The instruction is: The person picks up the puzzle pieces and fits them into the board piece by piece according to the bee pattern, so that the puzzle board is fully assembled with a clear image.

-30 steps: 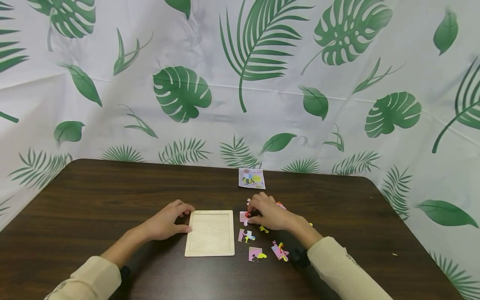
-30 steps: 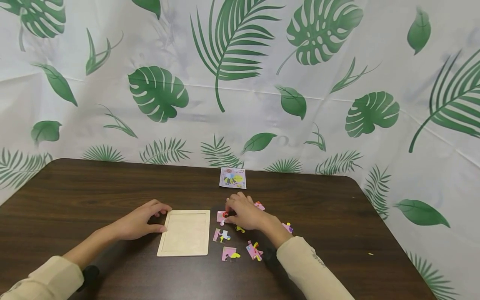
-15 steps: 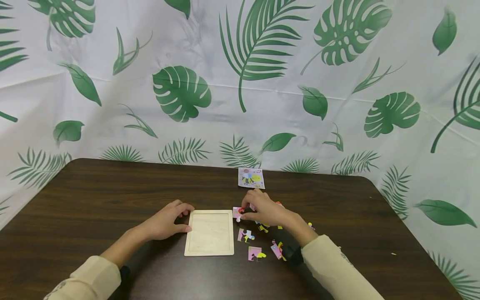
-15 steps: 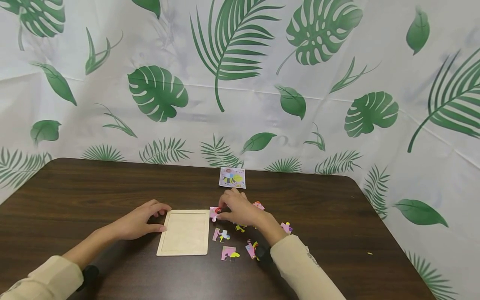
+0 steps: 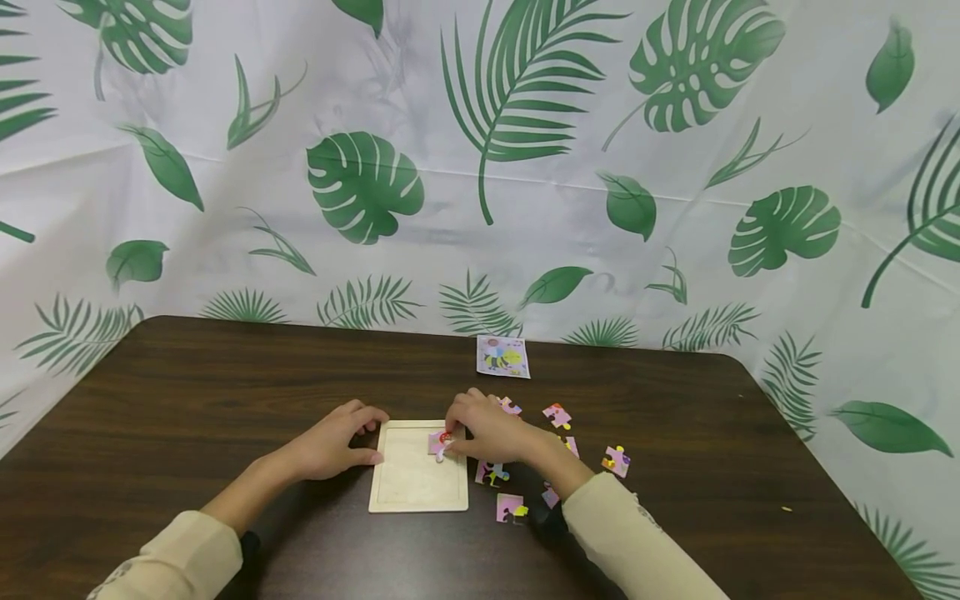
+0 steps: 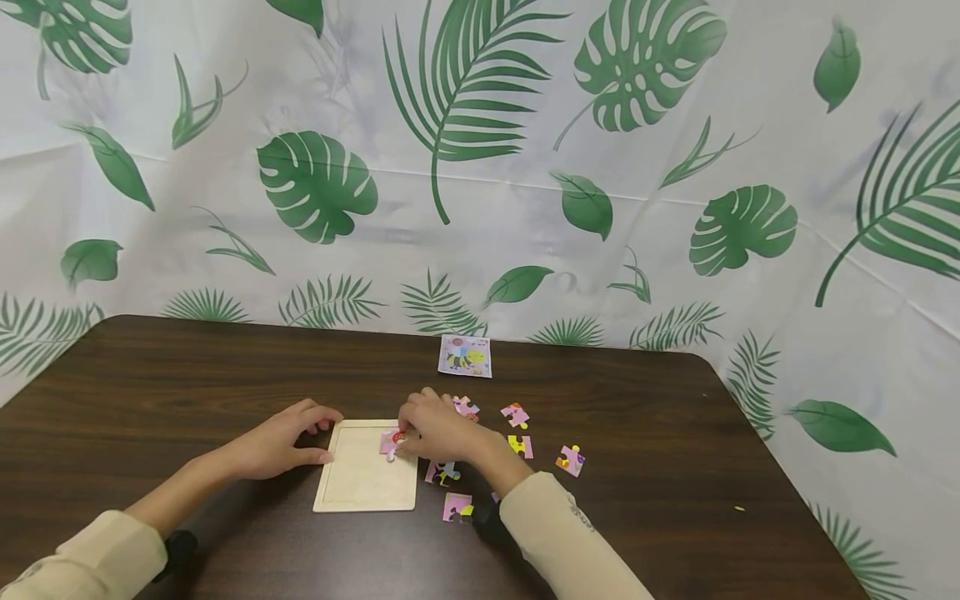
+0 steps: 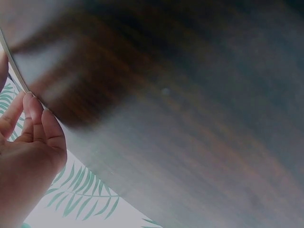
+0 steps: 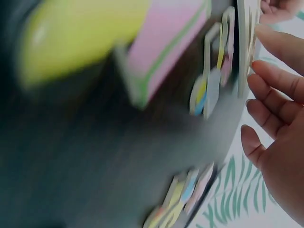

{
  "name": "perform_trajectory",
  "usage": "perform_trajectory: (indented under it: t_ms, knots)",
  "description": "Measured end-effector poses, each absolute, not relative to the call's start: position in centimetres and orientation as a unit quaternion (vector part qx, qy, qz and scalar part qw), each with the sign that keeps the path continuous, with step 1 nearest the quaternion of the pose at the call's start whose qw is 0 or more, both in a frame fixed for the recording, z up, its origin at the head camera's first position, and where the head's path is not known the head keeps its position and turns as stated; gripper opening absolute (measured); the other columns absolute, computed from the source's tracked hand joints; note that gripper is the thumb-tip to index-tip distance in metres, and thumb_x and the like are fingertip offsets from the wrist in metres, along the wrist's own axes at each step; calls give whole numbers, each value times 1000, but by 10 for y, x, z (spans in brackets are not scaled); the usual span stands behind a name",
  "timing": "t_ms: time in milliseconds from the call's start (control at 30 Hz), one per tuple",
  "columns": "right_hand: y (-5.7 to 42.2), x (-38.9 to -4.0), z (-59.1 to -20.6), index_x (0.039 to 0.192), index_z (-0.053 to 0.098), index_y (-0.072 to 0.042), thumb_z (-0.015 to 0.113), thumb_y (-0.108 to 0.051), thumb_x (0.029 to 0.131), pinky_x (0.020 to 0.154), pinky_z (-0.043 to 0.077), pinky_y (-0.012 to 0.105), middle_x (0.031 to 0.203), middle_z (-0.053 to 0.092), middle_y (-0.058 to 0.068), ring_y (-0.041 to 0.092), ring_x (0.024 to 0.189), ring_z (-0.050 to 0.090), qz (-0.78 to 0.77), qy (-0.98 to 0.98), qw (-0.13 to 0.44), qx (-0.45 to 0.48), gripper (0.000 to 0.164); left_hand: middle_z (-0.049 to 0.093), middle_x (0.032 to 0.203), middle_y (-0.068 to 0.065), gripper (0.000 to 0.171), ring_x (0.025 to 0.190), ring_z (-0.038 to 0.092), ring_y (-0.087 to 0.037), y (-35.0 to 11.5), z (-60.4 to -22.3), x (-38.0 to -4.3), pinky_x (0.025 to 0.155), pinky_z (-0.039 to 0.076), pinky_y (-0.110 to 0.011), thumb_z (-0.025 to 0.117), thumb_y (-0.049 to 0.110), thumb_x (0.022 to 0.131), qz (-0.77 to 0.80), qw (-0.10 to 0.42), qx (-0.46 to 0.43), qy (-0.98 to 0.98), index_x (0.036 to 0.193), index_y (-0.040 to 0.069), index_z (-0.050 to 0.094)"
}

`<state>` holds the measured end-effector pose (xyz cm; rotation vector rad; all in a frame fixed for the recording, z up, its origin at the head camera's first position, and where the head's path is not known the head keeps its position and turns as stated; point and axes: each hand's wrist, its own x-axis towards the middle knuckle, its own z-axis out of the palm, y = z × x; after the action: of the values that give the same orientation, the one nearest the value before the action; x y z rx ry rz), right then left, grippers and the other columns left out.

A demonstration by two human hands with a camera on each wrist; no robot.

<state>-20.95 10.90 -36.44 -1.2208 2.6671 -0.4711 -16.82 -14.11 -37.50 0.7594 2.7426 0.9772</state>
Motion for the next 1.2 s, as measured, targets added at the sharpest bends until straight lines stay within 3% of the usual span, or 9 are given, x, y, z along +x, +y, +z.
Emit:
perform_trajectory:
  t_ms: [1200]
  knots:
    - [70,-206,-363,89,63,-15,70,-29,81,71,27,26,88,51,-6,14,93,41,-79,910,69,-401,18,48,93,-4,42,89,47,-22,-144,-381,-174,77,41,-39,72,20,79,320,55,268,907,112,0,54]
